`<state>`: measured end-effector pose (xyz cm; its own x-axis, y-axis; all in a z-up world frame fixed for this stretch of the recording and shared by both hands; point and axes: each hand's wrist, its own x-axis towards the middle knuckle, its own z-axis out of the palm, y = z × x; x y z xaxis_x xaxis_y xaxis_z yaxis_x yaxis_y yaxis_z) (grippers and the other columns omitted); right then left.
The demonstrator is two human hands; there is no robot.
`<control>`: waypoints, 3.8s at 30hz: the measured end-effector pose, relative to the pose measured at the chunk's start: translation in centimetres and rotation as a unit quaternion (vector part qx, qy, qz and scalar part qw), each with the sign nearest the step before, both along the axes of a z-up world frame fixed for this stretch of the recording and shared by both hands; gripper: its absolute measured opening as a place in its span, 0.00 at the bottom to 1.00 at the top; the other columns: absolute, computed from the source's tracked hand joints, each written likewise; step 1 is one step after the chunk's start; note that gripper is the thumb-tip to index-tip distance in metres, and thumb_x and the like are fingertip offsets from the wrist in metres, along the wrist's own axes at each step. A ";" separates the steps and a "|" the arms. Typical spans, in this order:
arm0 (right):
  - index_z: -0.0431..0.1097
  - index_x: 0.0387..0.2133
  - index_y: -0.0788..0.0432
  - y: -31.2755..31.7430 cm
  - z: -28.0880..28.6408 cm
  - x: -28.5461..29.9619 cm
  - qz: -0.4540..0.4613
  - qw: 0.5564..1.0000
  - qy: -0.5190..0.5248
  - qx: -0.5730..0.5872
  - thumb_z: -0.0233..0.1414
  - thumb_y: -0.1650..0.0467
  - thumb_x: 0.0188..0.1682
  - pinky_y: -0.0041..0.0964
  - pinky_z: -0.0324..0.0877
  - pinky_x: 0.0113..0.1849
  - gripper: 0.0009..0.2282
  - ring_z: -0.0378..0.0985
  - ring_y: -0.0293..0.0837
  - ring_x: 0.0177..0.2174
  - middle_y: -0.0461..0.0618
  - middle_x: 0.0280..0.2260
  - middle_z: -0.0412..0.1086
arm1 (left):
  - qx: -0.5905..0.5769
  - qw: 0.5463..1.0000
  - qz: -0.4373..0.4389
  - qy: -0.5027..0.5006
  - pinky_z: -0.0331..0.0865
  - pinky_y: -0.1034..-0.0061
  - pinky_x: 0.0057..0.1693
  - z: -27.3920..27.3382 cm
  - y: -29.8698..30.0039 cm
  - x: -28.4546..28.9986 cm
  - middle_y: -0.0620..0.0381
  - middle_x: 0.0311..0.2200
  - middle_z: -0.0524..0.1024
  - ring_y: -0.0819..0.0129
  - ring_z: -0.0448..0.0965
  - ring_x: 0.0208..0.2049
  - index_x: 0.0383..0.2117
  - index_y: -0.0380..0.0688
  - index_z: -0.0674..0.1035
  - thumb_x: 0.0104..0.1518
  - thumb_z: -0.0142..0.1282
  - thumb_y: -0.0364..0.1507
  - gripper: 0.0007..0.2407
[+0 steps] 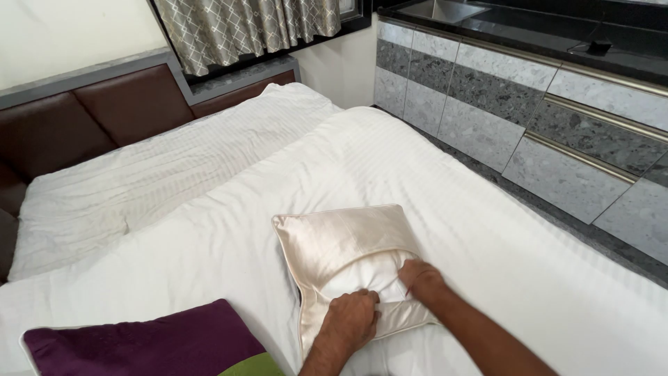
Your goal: The person inserts a white pillow into a shiny, light-colored pillowcase on a bed. They pull the fabric over the pillow, tuck the corners, and smooth the surface. Finally, they place a decorative purple and green pillow on top of the newly covered pillow.
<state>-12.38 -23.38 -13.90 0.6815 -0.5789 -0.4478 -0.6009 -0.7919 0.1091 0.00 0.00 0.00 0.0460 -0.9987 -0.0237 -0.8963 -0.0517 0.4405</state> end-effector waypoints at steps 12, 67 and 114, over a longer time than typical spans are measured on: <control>0.76 0.22 0.61 3.2 14.7 -1.0 -0.018 0.992 -0.093 0.086 0.57 0.62 0.49 0.46 0.73 0.39 0.14 0.78 0.51 0.30 0.55 0.25 0.74 | 0.110 0.988 0.017 0.102 0.74 0.61 0.54 0.3 -1.5 3.8 0.37 0.48 0.67 0.47 0.80 0.42 0.56 0.43 0.69 0.55 0.64 0.33 0.24; 0.72 0.46 0.65 14.1 7.9 2.8 -0.031 0.985 -0.168 0.030 0.41 0.69 0.55 0.52 0.52 0.64 0.15 0.66 0.54 0.57 0.60 0.51 0.71 | 0.000 0.987 -0.100 -0.129 0.75 0.63 0.52 -8.1 -6.5 3.1 0.41 0.38 0.78 0.50 0.80 0.43 0.31 0.37 0.84 0.52 0.59 0.18 0.04; 0.69 0.36 0.60 7.5 6.1 3.2 0.024 0.922 -0.375 -0.097 0.50 0.73 0.52 0.43 0.76 0.30 0.03 0.77 0.47 0.24 0.49 0.35 0.70 | -0.144 0.984 0.045 -0.098 0.69 0.61 0.57 -2.9 -3.8 7.3 0.49 0.45 0.74 0.56 0.74 0.48 0.43 0.40 0.79 0.55 0.58 0.21 0.10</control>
<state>-9.22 -15.91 -7.77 0.7841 -0.5596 0.2685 -0.5294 -0.8288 -0.1815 7.31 -3.76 -2.89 0.1109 -0.9540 0.2785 -0.9629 -0.0338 0.2677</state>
